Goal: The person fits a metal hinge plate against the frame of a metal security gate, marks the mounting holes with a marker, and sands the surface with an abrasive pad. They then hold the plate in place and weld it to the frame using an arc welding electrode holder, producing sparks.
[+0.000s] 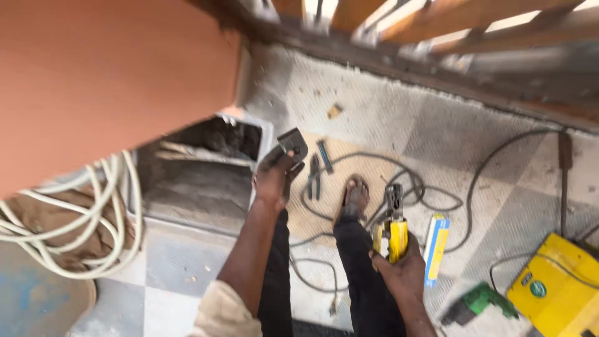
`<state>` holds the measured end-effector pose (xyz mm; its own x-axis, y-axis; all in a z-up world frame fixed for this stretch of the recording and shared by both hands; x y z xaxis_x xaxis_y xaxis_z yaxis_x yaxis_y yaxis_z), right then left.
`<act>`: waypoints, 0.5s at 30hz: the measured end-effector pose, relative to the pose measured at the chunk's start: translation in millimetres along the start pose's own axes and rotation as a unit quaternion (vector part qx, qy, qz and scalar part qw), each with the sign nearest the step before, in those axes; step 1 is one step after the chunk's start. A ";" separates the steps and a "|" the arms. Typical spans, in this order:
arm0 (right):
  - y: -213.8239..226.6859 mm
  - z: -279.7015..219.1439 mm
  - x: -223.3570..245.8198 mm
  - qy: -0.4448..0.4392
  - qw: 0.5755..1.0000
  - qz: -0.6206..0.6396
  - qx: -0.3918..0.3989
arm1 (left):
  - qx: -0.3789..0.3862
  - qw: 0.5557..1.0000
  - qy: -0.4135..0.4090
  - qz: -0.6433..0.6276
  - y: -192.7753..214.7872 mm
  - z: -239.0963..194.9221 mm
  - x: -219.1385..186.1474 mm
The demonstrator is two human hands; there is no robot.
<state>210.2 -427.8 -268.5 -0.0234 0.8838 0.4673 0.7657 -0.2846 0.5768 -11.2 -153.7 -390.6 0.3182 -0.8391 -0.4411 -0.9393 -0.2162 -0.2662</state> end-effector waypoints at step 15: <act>38.6 39.6 59.7 0.090 0.994 -0.039 0.044 | 0.106 0.897 -0.308 -0.299 -116.0 -151.3 -278.7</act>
<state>263.8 -371.3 -244.8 -0.1939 0.8191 0.5399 0.8099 -0.1769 0.5593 -10.2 29.7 -107.1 0.8292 -0.1544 -0.5371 -0.5516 -0.3806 -0.7422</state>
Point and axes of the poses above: each hand's wrist, its own z-axis towards the middle knuckle, its own y-axis out of the back of the hand, x = y × z, the point moved 8 cm from there along z, towards the middle knuckle
